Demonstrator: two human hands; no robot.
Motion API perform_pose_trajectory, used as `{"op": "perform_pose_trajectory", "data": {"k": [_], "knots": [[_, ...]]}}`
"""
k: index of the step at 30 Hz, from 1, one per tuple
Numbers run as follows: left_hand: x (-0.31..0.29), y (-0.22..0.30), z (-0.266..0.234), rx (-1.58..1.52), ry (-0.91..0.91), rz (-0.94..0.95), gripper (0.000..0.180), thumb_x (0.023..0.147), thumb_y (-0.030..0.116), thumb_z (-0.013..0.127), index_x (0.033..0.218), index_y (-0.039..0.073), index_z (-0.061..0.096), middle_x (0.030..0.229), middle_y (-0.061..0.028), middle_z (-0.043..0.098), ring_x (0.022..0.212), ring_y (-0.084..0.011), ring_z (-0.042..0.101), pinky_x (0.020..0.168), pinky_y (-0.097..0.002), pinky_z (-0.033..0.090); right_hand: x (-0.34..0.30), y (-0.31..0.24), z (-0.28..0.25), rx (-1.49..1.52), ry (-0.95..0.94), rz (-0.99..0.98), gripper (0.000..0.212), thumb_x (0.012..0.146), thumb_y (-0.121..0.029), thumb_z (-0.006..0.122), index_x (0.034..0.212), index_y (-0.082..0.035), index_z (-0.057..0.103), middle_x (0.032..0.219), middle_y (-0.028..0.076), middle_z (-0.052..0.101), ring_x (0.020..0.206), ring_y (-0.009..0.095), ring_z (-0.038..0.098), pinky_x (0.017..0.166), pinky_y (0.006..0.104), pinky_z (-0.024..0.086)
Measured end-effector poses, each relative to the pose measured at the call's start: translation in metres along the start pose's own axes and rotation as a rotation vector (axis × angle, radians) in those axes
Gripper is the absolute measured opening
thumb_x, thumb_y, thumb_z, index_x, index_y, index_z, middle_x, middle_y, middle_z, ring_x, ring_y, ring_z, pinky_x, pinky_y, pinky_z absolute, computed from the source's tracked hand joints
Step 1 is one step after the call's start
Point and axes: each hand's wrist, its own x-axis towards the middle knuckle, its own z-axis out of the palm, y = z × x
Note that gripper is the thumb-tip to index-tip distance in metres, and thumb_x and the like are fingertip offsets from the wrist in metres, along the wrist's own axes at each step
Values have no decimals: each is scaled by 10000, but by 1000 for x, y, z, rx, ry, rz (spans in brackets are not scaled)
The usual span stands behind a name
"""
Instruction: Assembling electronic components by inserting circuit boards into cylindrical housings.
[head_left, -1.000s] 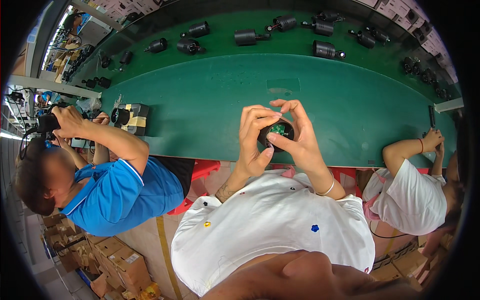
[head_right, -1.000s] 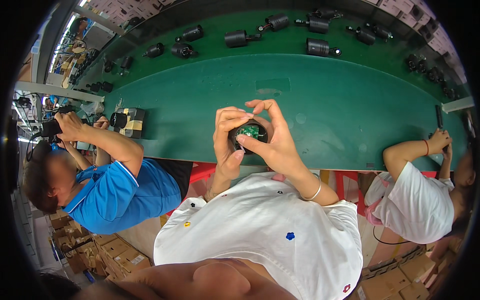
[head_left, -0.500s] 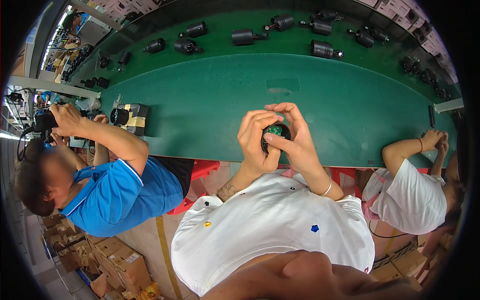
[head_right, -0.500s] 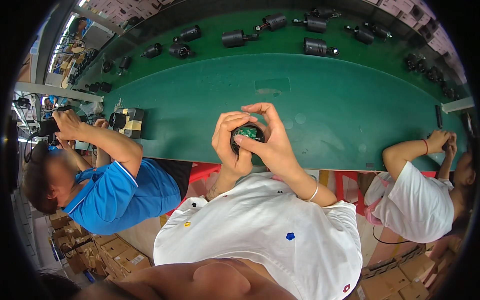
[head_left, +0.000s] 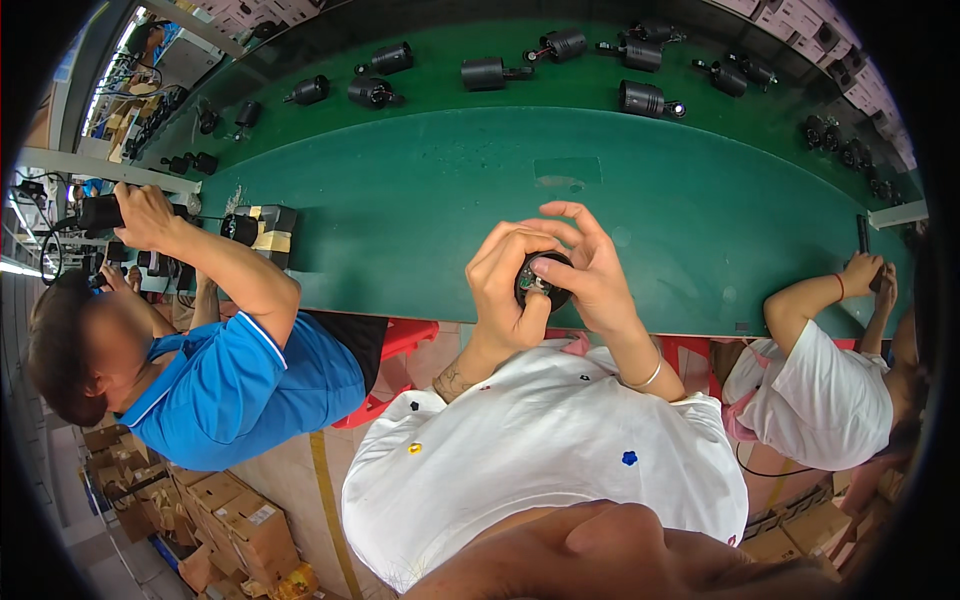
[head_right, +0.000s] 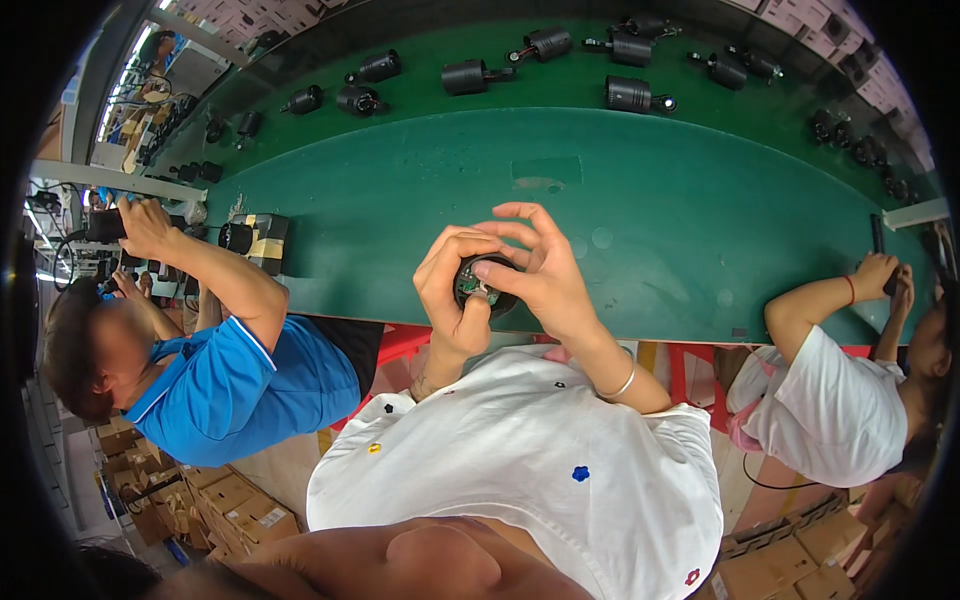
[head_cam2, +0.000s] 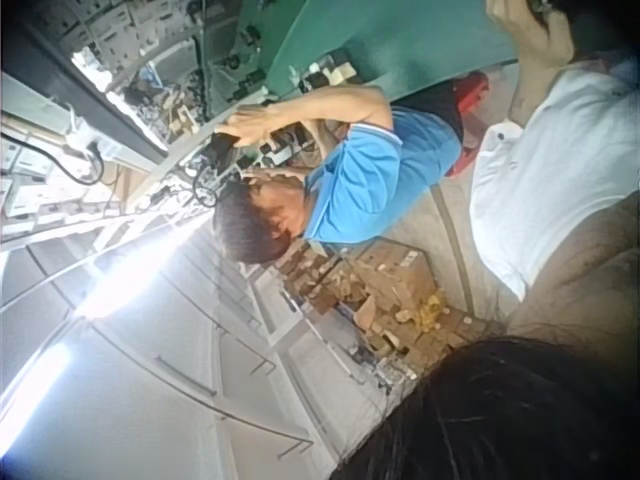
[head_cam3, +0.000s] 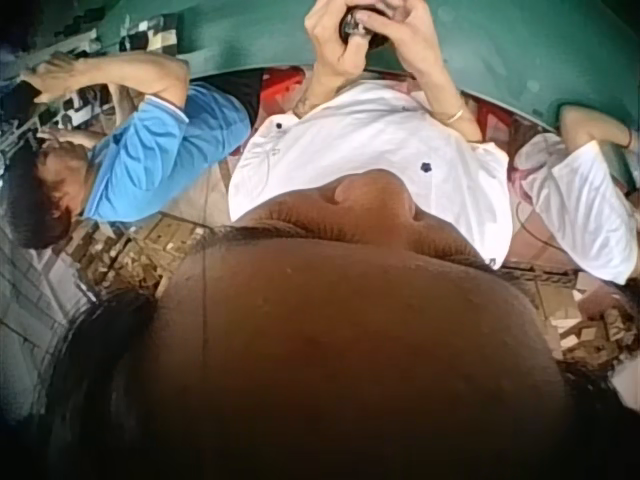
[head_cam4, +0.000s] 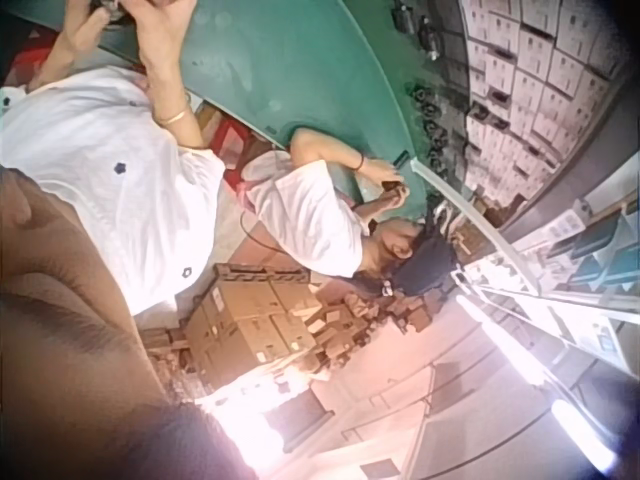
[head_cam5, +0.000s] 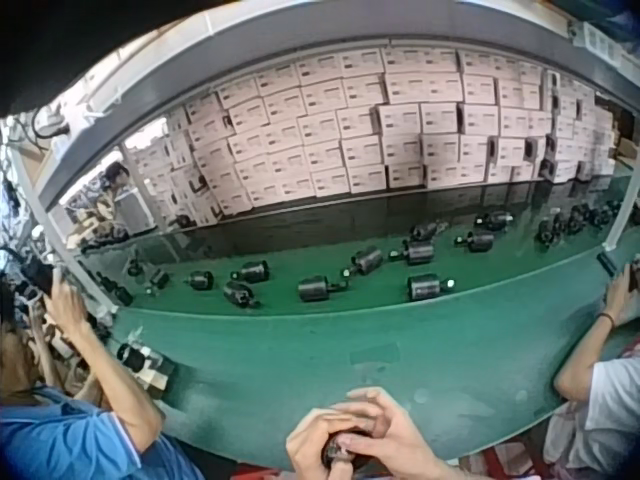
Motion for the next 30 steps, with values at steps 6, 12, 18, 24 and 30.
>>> {"op": "perform_pose_trajectory", "data": {"k": [6,12,18,24,30], "knots": [[2,7,-4,4,-72,-74,399,577,165,503,883,-45,650,833,-164,671,727,-255,565,691,-321,470,3,0,-8,13,-62,54,504,786,88,643,1243,-16,458,1075,167,663,890,164,611,786,238,488],[3,5,-2,-20,-79,-37,390,606,184,492,867,-49,664,827,-170,679,714,-251,565,672,-316,464,2,5,-12,33,-100,22,515,789,98,632,1237,-36,417,1004,149,679,820,133,586,727,218,470],[4,8,0,-13,-63,-76,345,629,182,480,823,-30,669,775,-143,684,696,-248,564,732,-344,469,1,7,-10,125,-127,-5,492,790,110,625,1163,-81,368,962,133,676,796,121,572,706,201,453],[1,2,-2,69,-85,-59,306,628,176,479,786,-5,669,722,-113,677,673,-243,556,817,-389,458,3,14,-17,200,-152,-10,490,806,128,656,1061,-97,303,1063,194,682,850,159,604,748,239,487],[1,0,1,85,-75,-62,273,631,165,468,748,15,663,705,-106,674,649,-236,541,874,-433,437,3,16,-19,232,-153,5,477,809,123,657,1031,-107,302,1039,184,682,833,157,598,746,238,482]]}}
